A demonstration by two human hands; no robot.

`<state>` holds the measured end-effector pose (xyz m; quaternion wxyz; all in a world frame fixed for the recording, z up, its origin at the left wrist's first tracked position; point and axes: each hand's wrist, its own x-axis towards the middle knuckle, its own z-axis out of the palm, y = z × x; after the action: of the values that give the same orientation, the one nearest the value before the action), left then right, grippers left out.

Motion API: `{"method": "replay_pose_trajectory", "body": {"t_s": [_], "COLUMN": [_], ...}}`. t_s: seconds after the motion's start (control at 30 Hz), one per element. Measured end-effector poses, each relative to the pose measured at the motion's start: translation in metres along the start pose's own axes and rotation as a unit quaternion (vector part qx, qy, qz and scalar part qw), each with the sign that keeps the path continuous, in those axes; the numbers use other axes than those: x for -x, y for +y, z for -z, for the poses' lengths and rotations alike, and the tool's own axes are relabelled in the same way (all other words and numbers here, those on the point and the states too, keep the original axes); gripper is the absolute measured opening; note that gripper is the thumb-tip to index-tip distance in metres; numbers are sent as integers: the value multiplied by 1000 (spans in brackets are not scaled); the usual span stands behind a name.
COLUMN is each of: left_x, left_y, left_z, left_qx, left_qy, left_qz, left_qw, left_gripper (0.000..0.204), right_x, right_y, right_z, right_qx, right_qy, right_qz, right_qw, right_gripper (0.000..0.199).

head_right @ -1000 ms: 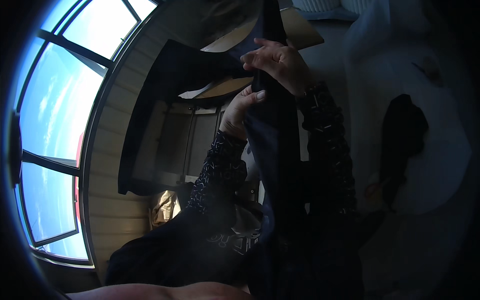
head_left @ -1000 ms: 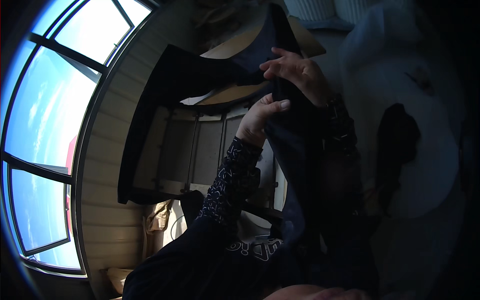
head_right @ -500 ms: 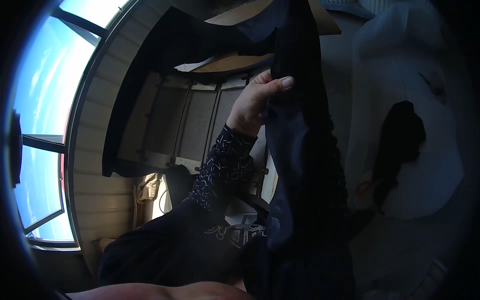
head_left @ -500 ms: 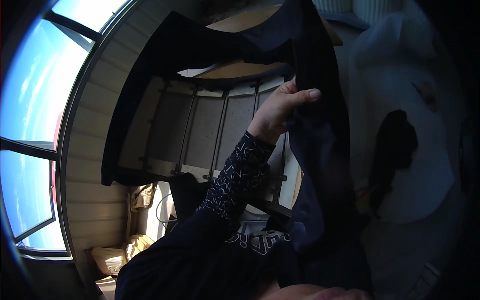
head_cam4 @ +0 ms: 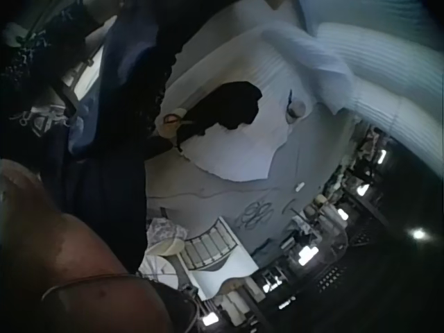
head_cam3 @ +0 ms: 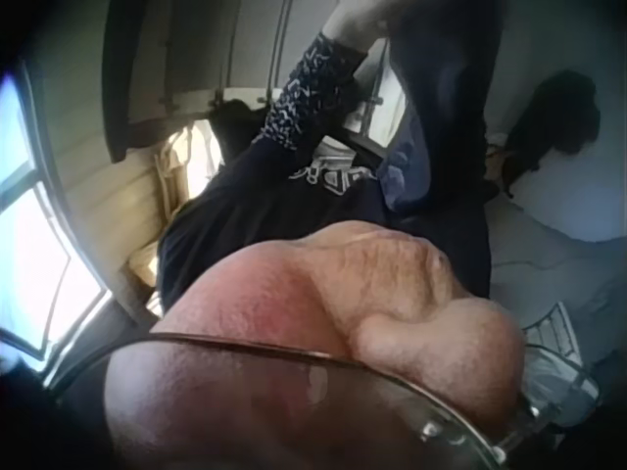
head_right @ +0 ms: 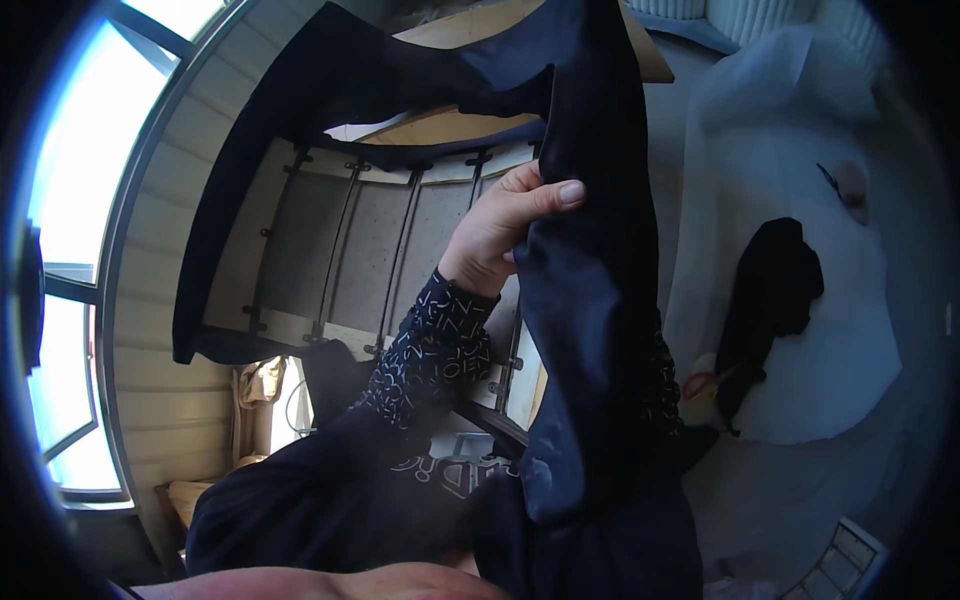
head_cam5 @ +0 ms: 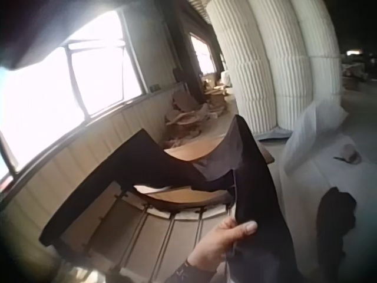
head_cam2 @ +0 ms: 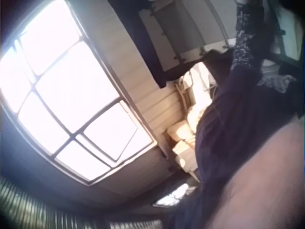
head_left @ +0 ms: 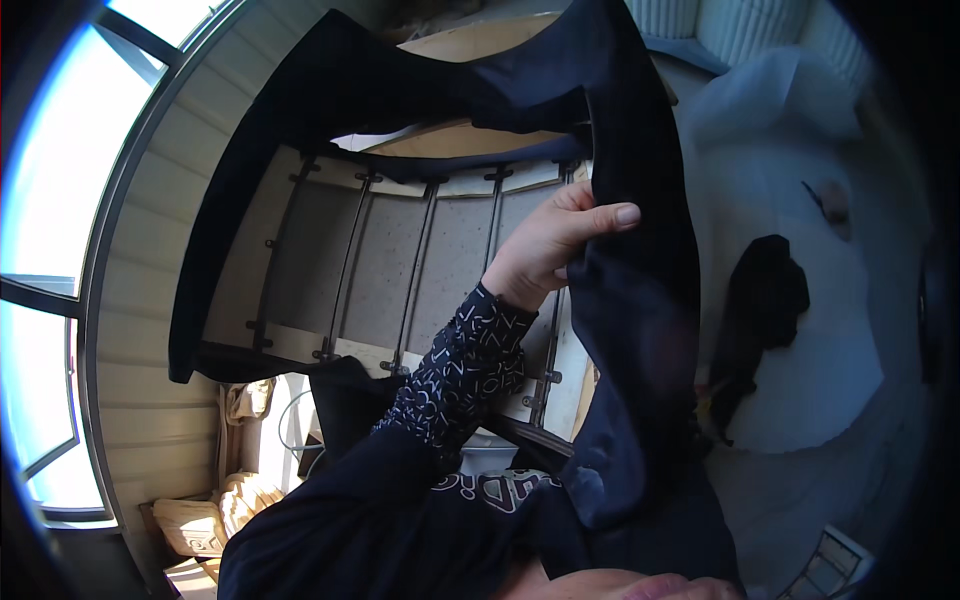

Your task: Attaching fabric to a wooden chair frame using a pneumatic stapler.

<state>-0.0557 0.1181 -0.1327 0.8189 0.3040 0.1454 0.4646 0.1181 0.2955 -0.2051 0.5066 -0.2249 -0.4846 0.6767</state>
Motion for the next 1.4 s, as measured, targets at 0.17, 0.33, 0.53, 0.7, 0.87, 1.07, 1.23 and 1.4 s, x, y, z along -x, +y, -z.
{"method": "replay_pose_trajectory", "body": {"t_s": [0.17,0.33,0.53,0.7,0.87,1.07,1.23,1.4], "left_x": [5,-3,0,6,5,20,24,25], "left_y": [0,-3,-13,-43,-15,-13,-7,-7], "left_z": [-2,3,-3,-6,-11,-12,-27,-47], "left_qx": [-10,40,-64,-77,-105,-108,-106,-67], "left_qy": [50,128,183,162,142,155,156,218], "left_qz": [5,-41,-82,-112,-96,-46,-50,-110], "left_qw": [999,990,978,977,980,981,981,967], "left_gripper": [17,15,19,20,21,21,22,21], "right_x": [-9,-32,-26,10,-10,-2,-10,8], "right_y": [5,17,34,32,1,10,-15,-54], "right_z": [5,21,22,24,20,-6,-1,-15], "right_qx": [19,35,41,72,115,165,548,417], "right_qy": [-21,-34,-59,-71,-75,-160,-145,-164], "right_qz": [8,3,5,11,22,160,413,245], "right_qw": [1000,999,997,995,990,960,712,860], "right_gripper": [55,57,60,62,64,78,82,81]}}
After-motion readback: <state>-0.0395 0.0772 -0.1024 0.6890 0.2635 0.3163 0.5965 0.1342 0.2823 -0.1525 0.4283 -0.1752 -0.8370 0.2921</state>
